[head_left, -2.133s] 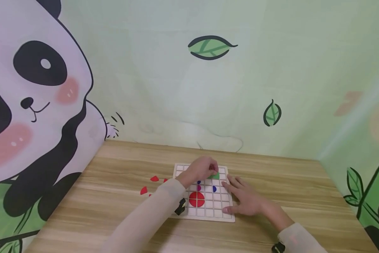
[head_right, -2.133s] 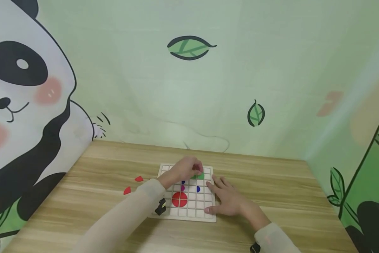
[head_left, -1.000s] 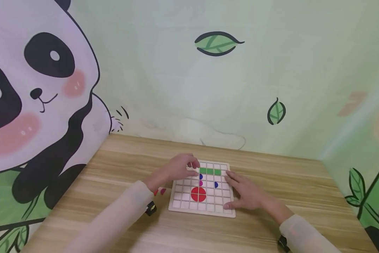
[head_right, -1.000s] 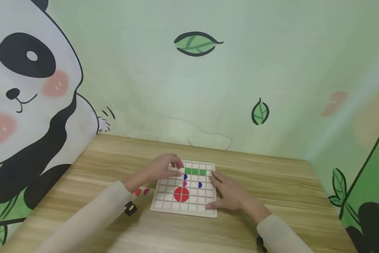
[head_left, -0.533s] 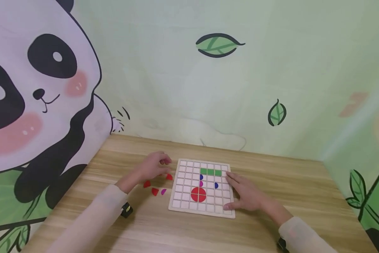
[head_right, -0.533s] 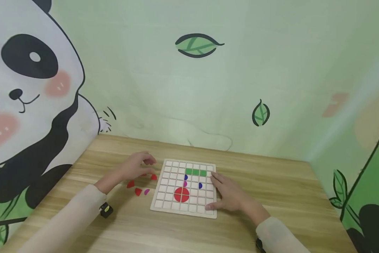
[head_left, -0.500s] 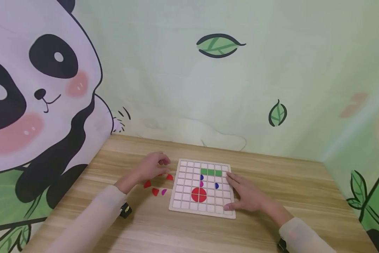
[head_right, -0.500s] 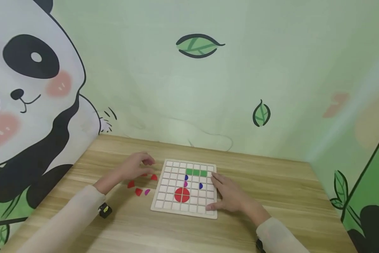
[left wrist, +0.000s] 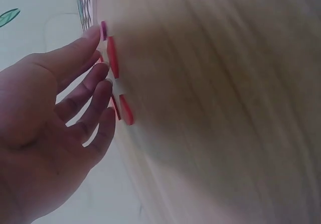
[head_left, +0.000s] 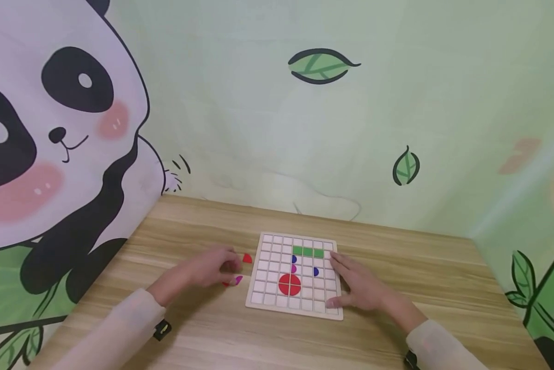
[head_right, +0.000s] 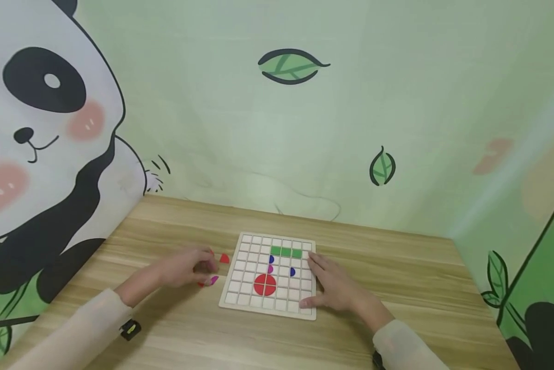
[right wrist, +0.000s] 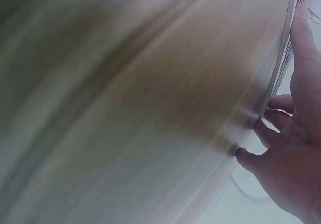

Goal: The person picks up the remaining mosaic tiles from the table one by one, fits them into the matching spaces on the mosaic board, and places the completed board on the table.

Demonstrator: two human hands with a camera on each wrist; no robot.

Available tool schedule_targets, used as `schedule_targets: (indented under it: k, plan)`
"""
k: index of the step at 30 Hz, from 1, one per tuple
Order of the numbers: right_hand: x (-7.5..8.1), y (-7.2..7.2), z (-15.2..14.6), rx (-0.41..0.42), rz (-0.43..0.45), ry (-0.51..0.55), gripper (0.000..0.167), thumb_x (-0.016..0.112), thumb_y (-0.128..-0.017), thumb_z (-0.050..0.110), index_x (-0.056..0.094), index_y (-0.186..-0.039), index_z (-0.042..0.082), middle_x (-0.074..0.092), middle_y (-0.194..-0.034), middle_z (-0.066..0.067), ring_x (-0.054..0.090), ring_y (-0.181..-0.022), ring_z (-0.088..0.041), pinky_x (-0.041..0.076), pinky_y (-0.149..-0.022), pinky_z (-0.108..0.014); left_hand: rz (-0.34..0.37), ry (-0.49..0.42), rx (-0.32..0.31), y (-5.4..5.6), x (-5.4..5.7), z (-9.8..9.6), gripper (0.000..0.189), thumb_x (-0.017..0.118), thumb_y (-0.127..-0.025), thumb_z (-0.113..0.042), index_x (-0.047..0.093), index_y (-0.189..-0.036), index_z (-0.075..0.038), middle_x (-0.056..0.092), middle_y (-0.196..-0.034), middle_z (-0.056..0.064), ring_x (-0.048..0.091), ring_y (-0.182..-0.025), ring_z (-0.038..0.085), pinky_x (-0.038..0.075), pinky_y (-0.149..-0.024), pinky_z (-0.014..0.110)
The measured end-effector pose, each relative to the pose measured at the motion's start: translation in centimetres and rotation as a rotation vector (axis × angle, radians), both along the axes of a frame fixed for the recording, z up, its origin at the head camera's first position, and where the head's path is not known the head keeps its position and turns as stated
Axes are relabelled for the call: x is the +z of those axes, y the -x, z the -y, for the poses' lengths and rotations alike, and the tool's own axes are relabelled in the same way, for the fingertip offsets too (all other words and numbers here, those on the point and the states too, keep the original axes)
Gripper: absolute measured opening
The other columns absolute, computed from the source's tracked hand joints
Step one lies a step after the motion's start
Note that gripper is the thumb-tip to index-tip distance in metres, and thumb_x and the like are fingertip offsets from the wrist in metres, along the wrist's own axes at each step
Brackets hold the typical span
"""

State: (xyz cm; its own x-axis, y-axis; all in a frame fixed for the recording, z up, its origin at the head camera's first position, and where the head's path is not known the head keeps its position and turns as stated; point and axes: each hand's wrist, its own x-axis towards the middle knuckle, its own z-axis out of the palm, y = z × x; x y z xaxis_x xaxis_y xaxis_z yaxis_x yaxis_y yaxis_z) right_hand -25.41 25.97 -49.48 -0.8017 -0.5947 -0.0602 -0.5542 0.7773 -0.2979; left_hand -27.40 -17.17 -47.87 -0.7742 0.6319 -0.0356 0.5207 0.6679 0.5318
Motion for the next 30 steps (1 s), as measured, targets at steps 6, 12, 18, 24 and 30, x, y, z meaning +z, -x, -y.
schedule_targets:
  k: [6,12,18,24,30]
  plan:
    - [-0.2,-0.1,0.1,-0.008,0.019,-0.003,0.118,0.073,-0.085,0.073,0.03,-0.164,-0.003,0.021,-0.173,-0.022,0.023,-0.157,-0.045,0.027,-0.124,-0.059,-0.017,-0.041,-0.031,-0.2,-0.7,-0.1,0.013,0.085,-0.091,-0.013,0.073,-0.098,-0.013,0.062,-0.099,-0.003,0.062,-0.094,0.013,0.056,-0.089,0.037]
    - [-0.3,-0.1,0.1,-0.027,0.037,-0.001,0.118,0.072,-0.085,0.075,0.029,-0.165,-0.001,0.02,-0.174,-0.019,0.022,-0.158,-0.043,0.026,-0.124,-0.059,-0.028,-0.028,-0.05,-0.1,-0.8,-0.4,0.01,0.083,-0.093,-0.013,0.073,-0.094,-0.016,0.06,-0.096,-0.005,0.059,-0.089,0.01,0.054,-0.084,0.032]
    - [-0.1,0.0,0.0,-0.02,0.028,0.011,0.117,0.073,-0.086,0.073,0.029,-0.164,-0.002,0.02,-0.173,-0.021,0.023,-0.157,-0.045,0.027,-0.124,-0.061,0.014,-0.012,-0.013,-0.1,-0.5,-1.0,0.009,0.081,-0.093,-0.01,0.074,-0.097,-0.014,0.061,-0.096,-0.003,0.058,-0.088,0.013,0.053,-0.08,0.031]
    - [0.0,0.1,-0.1,-0.022,0.024,0.005,0.117,0.073,-0.086,0.074,0.029,-0.164,-0.003,0.02,-0.173,-0.021,0.023,-0.157,-0.045,0.026,-0.124,-0.06,-0.001,-0.013,-0.012,-0.3,-0.6,-1.4,0.012,0.083,-0.093,-0.018,0.073,-0.098,-0.012,0.061,-0.097,-0.002,0.059,-0.087,0.014,0.053,-0.078,0.03]
    - [-0.2,0.2,-0.2,-0.024,0.017,-0.013,0.119,0.071,-0.085,0.076,0.03,-0.164,-0.002,0.02,-0.174,-0.02,0.023,-0.158,-0.044,0.026,-0.124,-0.059,-0.036,-0.012,-0.016,-0.4,-0.9,-1.7,0.01,0.082,-0.094,-0.015,0.073,-0.094,-0.014,0.06,-0.094,-0.005,0.058,-0.086,0.01,0.054,-0.079,0.028]
